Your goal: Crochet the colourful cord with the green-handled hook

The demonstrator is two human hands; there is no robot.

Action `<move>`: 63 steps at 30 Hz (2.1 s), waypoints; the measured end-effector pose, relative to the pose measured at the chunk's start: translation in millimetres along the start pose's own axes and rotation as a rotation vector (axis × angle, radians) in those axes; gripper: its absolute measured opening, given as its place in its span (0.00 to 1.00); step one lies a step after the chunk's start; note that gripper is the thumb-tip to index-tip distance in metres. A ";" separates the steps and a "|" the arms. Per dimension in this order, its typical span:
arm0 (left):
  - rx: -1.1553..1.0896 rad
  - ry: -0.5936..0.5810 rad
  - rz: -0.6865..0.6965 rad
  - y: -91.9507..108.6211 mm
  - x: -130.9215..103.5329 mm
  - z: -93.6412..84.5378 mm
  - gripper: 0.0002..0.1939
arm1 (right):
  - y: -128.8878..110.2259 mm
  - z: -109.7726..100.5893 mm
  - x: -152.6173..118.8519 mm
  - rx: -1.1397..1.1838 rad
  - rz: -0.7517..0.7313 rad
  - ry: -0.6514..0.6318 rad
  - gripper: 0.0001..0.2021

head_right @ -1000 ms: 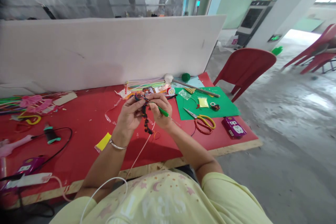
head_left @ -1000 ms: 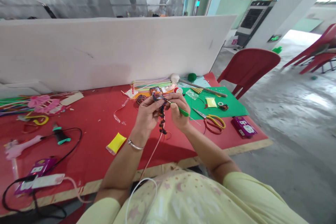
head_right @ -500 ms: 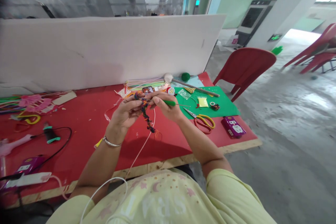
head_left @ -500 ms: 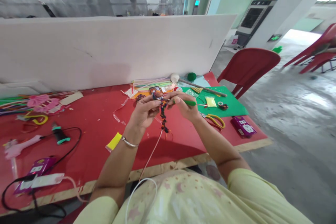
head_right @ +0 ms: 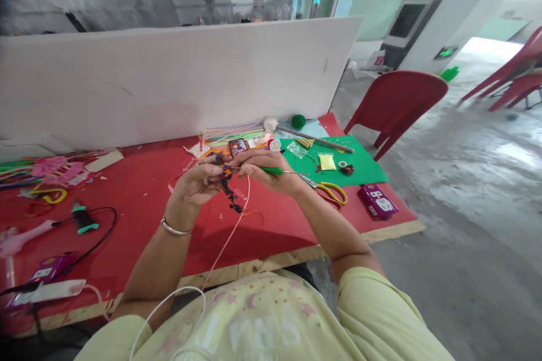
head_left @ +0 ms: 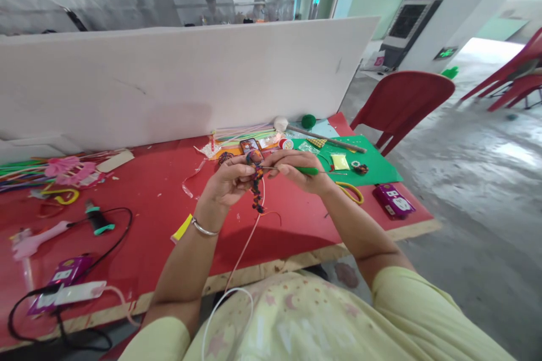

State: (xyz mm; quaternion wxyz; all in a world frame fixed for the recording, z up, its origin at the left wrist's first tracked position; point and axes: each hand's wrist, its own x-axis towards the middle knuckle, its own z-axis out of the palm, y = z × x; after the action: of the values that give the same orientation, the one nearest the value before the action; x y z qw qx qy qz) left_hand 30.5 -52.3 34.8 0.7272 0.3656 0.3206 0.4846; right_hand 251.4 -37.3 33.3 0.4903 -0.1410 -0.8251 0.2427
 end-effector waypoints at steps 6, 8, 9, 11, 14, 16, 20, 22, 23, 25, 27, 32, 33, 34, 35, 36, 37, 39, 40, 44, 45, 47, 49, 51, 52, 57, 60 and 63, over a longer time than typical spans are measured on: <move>-0.008 -0.002 -0.021 -1.9 1.5 0.0 0.16 | -0.8 1.3 -2.2 0.152 0.108 0.020 0.19; 0.002 0.020 -0.006 -2.4 1.2 1.8 0.18 | -1.9 2.8 -2.5 0.154 0.120 0.051 0.19; 0.014 0.033 0.004 -2.6 0.9 3.1 0.19 | -2.7 3.4 -2.5 0.141 0.120 0.068 0.19; 0.045 0.056 0.034 -3.1 0.4 6.3 0.19 | -3.9 3.6 -2.4 0.100 0.112 0.084 0.19; 0.096 0.068 0.110 -4.2 0.2 10.4 0.18 | -2.8 2.2 -2.6 0.022 0.079 0.060 0.18; 0.118 0.062 0.136 -4.6 0.3 11.3 0.19 | -0.4 0.9 -3.6 -0.024 0.036 0.039 0.16; 0.133 0.059 0.113 -2.7 0.3 9.5 0.18 | 0.5 -2.0 -5.9 -0.088 -0.021 0.013 0.10; 0.129 0.059 0.090 -0.4 0.4 8.0 0.19 | -3.6 -4.1 -5.5 -0.109 -0.027 -0.015 0.09; 0.122 0.054 0.073 0.8 0.5 7.3 0.19 | -6.5 -5.4 -4.7 -0.121 -0.032 -0.034 0.09; 0.106 0.036 0.032 3.1 1.0 6.0 0.19 | -12.3 -8.3 -2.3 -0.148 -0.046 -0.083 0.10; 0.099 0.012 -0.005 4.6 1.8 4.7 0.19 | -16.1 -11.2 0.5 -0.159 -0.062 -0.127 0.12; 0.096 -0.065 -0.046 5.6 3.5 2.2 0.16 | -14.4 -14.2 3.2 -0.086 -0.029 -0.156 0.11; 0.097 -0.076 -0.049 5.7 3.7 2.0 0.16 | -13.4 -14.1 2.9 -0.060 -0.013 -0.156 0.11; 0.099 -0.084 -0.054 5.9 3.8 1.8 0.16 | -12.4 -13.8 2.4 -0.030 0.004 -0.149 0.11; 0.102 -0.088 -0.057 6.1 3.8 1.7 0.16 | -11.7 -13.4 1.9 0.005 0.021 -0.136 0.11; 0.105 -0.087 -0.060 6.3 3.7 1.7 0.16 | -11.0 -12.9 1.5 0.045 0.044 -0.120 0.12; 0.108 -0.085 -0.061 6.5 3.5 1.6 0.17 | -10.2 -12.4 1.2 0.088 0.073 -0.100 0.13; 0.112 -0.080 -0.051 6.1 2.9 1.2 0.17 | -7.3 -10.6 0.5 0.185 0.126 -0.054 0.16; 0.113 -0.080 -0.040 5.5 2.6 1.0 0.18 | -4.8 -9.0 -0.1 0.233 0.154 -0.038 0.18; 0.109 -0.084 0.022 -2.0 3.0 1.8 0.18 | 11.7 9.5 -7.0 0.497 0.304 0.042 0.21; 0.111 -0.086 0.041 -5.1 3.9 2.8 0.18 | 16.0 17.6 -9.8 0.581 0.354 0.078 0.21; 0.107 -0.056 0.111 -12.9 6.7 5.8 0.20 | 22.0 36.5 -15.5 0.697 0.455 0.195 0.19; 0.086 0.045 0.242 -21.6 10.1 9.2 0.22 | 22.6 55.0 -19.7 0.724 0.535 0.366 0.19; 0.075 0.175 0.390 -29.8 12.7 11.8 0.23 | 18.5 68.7 -21.2 0.634 0.559 0.542 0.19; 0.089 0.230 0.451 -33.2 13.3 12.5 0.22 | 15.5 72.9 -21.0 0.556 0.550 0.597 0.18; 0.247 0.383 0.600 -41.9 9.8 11.7 0.26 | 7.2 78.0 -17.6 0.376 0.493 0.611 0.20; 0.259 0.396 0.600 -42.7 4.2 12.0 0.25 | 10.6 81.6 -17.2 0.395 0.516 0.641 0.21; 0.315 0.398 0.589 -41.8 -0.4 12.1 0.23 | 14.0 87.4 -17.3 0.256 0.457 0.670 0.21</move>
State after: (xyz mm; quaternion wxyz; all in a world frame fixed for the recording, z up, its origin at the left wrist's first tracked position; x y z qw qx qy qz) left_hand 60.0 -66.3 6.0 0.4156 0.4477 0.4073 0.6790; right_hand 182.9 -56.5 -22.1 0.6783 -0.3294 -0.5310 0.3867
